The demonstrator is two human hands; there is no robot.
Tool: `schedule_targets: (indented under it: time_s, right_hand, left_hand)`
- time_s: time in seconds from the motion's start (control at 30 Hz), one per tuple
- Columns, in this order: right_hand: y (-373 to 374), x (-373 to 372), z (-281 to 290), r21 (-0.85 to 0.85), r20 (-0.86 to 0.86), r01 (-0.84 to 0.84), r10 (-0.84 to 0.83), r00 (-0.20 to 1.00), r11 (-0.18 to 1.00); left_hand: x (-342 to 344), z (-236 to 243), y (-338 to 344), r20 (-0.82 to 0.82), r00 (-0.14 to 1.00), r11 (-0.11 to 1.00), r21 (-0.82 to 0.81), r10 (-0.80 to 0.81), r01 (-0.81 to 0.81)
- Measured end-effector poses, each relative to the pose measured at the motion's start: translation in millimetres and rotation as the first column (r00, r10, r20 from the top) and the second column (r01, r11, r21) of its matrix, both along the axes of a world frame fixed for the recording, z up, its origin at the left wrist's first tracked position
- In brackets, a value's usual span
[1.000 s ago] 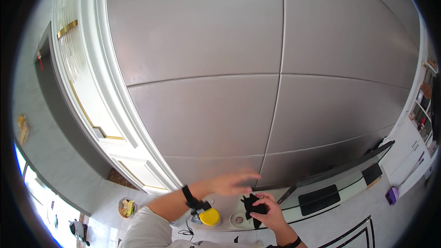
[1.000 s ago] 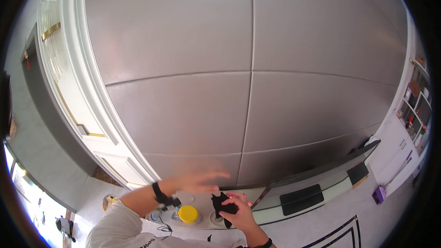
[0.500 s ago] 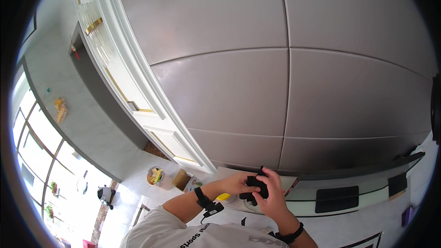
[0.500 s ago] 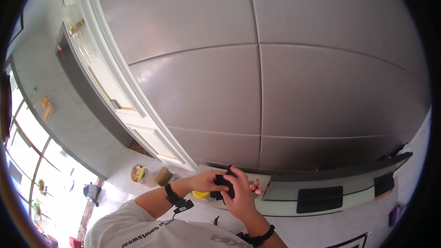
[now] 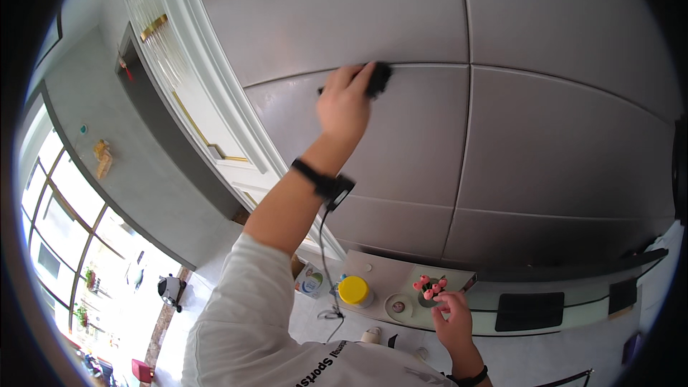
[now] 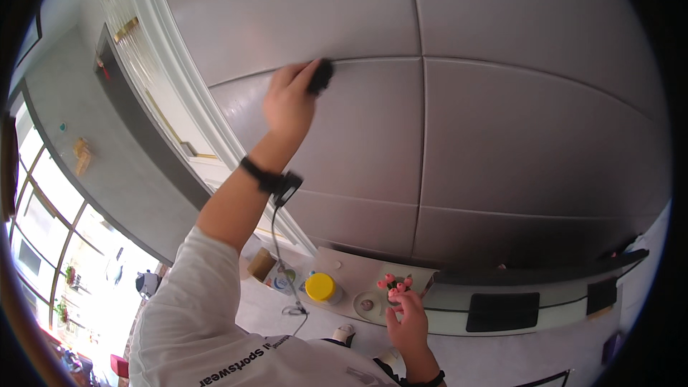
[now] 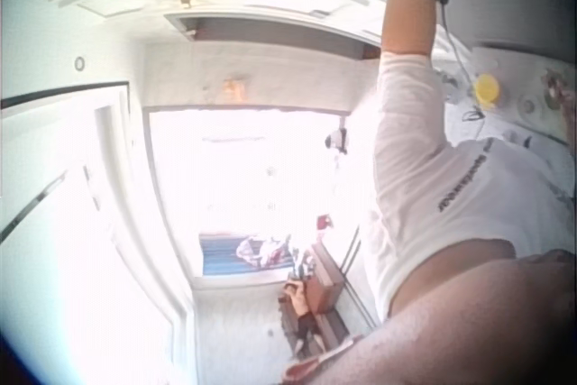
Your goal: The person wipes gray wall panels and then white wall panels with a cloth.
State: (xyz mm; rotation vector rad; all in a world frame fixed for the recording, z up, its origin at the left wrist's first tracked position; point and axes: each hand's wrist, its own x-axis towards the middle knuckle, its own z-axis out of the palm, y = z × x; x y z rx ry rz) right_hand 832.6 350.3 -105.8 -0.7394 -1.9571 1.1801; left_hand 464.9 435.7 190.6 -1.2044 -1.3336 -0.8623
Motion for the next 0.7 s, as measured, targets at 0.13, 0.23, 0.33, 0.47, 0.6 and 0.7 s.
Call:
schedule_targets:
  time_s: [0.13, 0.23, 0.33, 0.47, 0.6, 0.7]
  right_hand:
    - [-3.6, 0.2, 0.2, -0.041, 0.111, 0.087, -0.082, 0.990, 0.995]
    - [-9.5, -3.9, 6.0, -0.058, 0.231, 0.175, -0.158, 0.960, 0.983]
    - [-18.2, -14.1, -5.2, -0.090, 0.210, 0.229, -0.206, 0.956, 0.969]
    - [-30.4, -41.8, 1.4, -0.134, 0.285, 0.209, -0.164, 0.944, 0.969]
    - [-38.9, -66.0, 17.4, -0.107, 0.281, 0.119, -0.085, 0.956, 0.987]
    - [-38.1, -76.6, 24.3, -0.047, 0.237, 0.129, -0.114, 0.965, 0.991]
  left_hand:
    - [0.0, -24.7, 66.5, -0.154, 0.983, 0.990, -0.083, 0.102, -0.116]
    - [-7.8, -43.2, 73.6, -0.152, 0.986, 0.996, -0.035, 0.072, -0.079]
    - [-8.1, -62.5, 68.3, -0.141, 0.990, 0.997, -0.077, -0.007, -0.004]
    - [-13.5, -119.0, 54.4, -0.093, 0.993, 0.951, -0.307, -0.066, 0.035]
    - [-29.1, -194.0, 33.1, 0.079, 0.979, 0.774, -0.602, -0.187, 0.196]
    - [-27.6, -217.4, -2.0, 0.435, 0.872, 0.573, -0.666, -0.222, 0.478]
